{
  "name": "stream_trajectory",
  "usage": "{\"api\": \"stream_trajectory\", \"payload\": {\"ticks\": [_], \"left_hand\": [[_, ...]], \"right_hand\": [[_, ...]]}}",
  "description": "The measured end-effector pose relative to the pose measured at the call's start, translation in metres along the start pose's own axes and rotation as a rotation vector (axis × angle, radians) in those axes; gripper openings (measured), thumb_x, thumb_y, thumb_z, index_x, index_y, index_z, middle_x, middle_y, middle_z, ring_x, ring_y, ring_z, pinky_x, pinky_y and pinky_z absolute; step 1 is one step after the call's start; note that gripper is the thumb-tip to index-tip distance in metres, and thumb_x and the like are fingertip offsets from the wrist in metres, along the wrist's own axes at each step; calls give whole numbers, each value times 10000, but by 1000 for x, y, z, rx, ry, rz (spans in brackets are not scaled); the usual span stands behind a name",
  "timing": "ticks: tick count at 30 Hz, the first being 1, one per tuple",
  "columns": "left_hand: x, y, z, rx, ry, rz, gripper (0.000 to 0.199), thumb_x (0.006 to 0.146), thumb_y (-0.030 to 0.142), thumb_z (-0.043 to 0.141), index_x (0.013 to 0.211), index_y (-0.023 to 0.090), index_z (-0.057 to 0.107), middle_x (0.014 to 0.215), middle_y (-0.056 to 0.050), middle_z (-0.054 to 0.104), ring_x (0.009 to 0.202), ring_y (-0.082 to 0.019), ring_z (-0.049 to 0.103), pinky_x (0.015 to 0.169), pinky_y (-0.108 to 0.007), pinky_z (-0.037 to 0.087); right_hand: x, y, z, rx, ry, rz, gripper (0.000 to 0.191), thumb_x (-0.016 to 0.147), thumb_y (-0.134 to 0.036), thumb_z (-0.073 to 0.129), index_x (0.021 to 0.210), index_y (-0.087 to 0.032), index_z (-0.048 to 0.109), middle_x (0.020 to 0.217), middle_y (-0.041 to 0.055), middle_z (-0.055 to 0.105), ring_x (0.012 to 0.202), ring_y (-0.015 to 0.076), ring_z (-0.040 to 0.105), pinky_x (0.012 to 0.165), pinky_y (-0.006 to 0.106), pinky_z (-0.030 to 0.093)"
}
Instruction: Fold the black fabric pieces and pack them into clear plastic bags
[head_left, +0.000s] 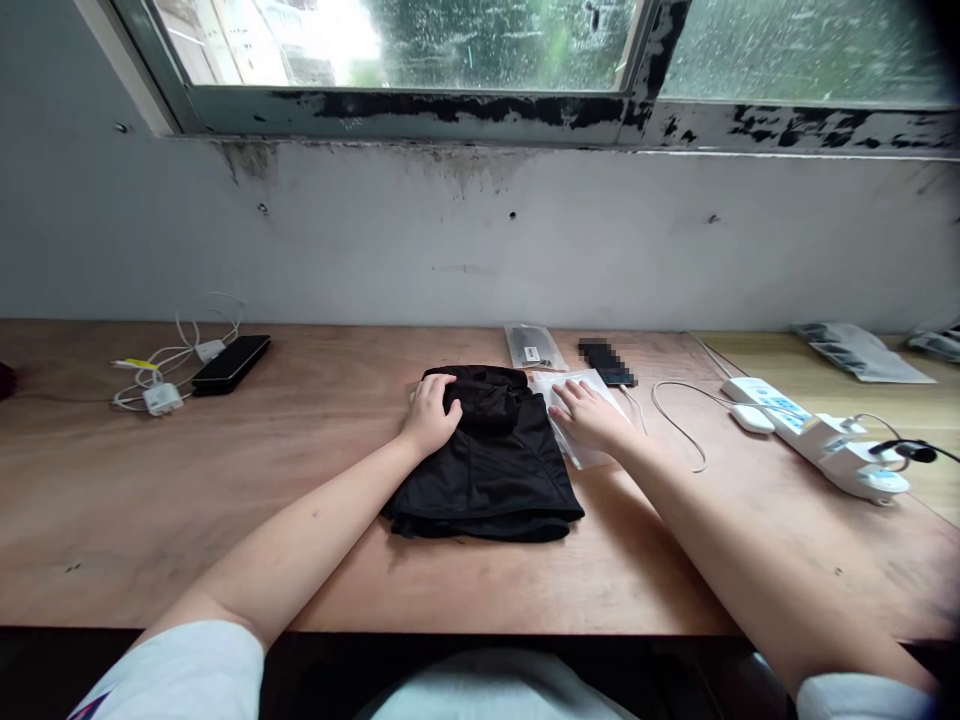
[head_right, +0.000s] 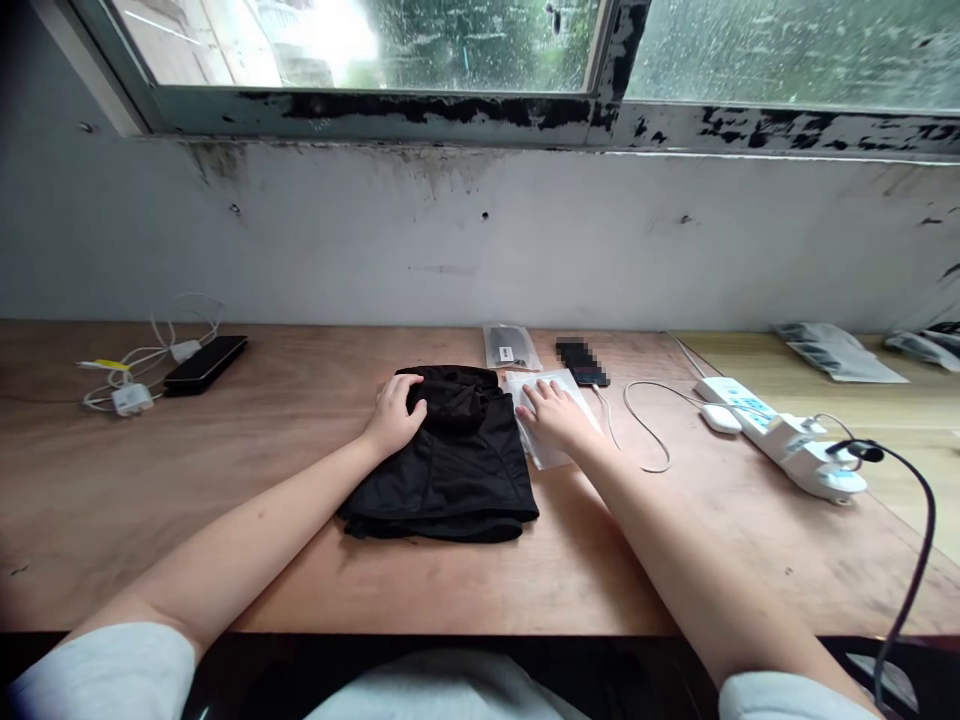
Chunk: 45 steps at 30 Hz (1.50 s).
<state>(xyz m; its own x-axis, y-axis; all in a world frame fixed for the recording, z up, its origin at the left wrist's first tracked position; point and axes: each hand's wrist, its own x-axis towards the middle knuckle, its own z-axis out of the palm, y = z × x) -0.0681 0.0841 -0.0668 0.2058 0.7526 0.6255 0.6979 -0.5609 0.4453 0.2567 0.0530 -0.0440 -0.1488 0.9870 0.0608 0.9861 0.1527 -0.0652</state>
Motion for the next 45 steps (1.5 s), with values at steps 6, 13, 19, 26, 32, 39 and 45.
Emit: {"api": "stream_trajectory", "payload": {"ticks": [6, 13, 19, 26, 32, 39, 45], "left_hand": [[1, 2, -2, -13, 8, -2, 368, 841, 181, 582, 1208, 208, 564, 1227, -116, 616, 1194, -300, 574, 1051, -494, 446], [0, 6, -6, -98, 31, 34, 389, 844, 155, 564, 1228, 209, 538, 1214, -108, 612, 1186, -281, 580, 1050, -468, 458], [0, 4, -6, -116, 32, 28, 373, 859, 157, 553, 1227, 214, 536, 1207, -107, 609, 1179, -276, 585, 1047, -469, 470], [0, 3, -5, -119, 43, 32, 375, 852, 141, 554, 1218, 217, 542, 1195, -104, 612, 1168, -272, 589, 1046, -464, 478], [0, 2, -5, -114, 47, 36, 367, 860, 141, 554, 1221, 212, 541, 1191, -99, 617, 1165, -267, 589, 1046, -458, 476], [0, 1, -4, -124, 41, 19, 396, 866, 155, 558, 1257, 220, 548, 1187, -97, 612, 1156, -263, 586, 1039, -451, 477], [-1, 2, -12, -242, -51, 86, 588, 914, 324, 572, 1476, 195, 455, 1001, -53, 564, 956, -216, 578, 952, -410, 499]], "right_hand": [[17, -6, 13, -8, 39, 201, 582, 1027, -559, 250, 1327, -174, 565, 1420, 198, 510, 1313, 403, 443, 1065, 538, 331], [40, -11, 1, 27, 95, 300, 650, 1006, -617, 245, 1351, -168, 564, 1442, 220, 492, 1380, 406, 367, 1081, 562, 301], [52, -7, 19, 103, -1, 315, 689, 1000, -639, 215, 1499, -209, 417, 1585, 199, 334, 1463, 426, 256, 1128, 613, 209], [86, 15, -4, 77, 64, 397, 618, 971, -601, 357, 1333, -149, 575, 1357, 239, 556, 1295, 406, 485, 1116, 640, 214], [116, 56, 3, 28, 115, 621, 731, 980, -642, 272, 1433, -112, 494, 1496, 291, 431, 1494, 477, 127, 1084, 761, -35], [115, 51, 0, 72, 187, 630, 745, 981, -643, 256, 1408, -90, 516, 1491, 276, 447, 1472, 475, 189, 1098, 753, -26], [101, -16, -16, 182, 225, 365, 622, 1000, -610, 272, 1295, -158, 581, 1411, 210, 544, 1396, 380, 353, 1112, 597, 260]]}}
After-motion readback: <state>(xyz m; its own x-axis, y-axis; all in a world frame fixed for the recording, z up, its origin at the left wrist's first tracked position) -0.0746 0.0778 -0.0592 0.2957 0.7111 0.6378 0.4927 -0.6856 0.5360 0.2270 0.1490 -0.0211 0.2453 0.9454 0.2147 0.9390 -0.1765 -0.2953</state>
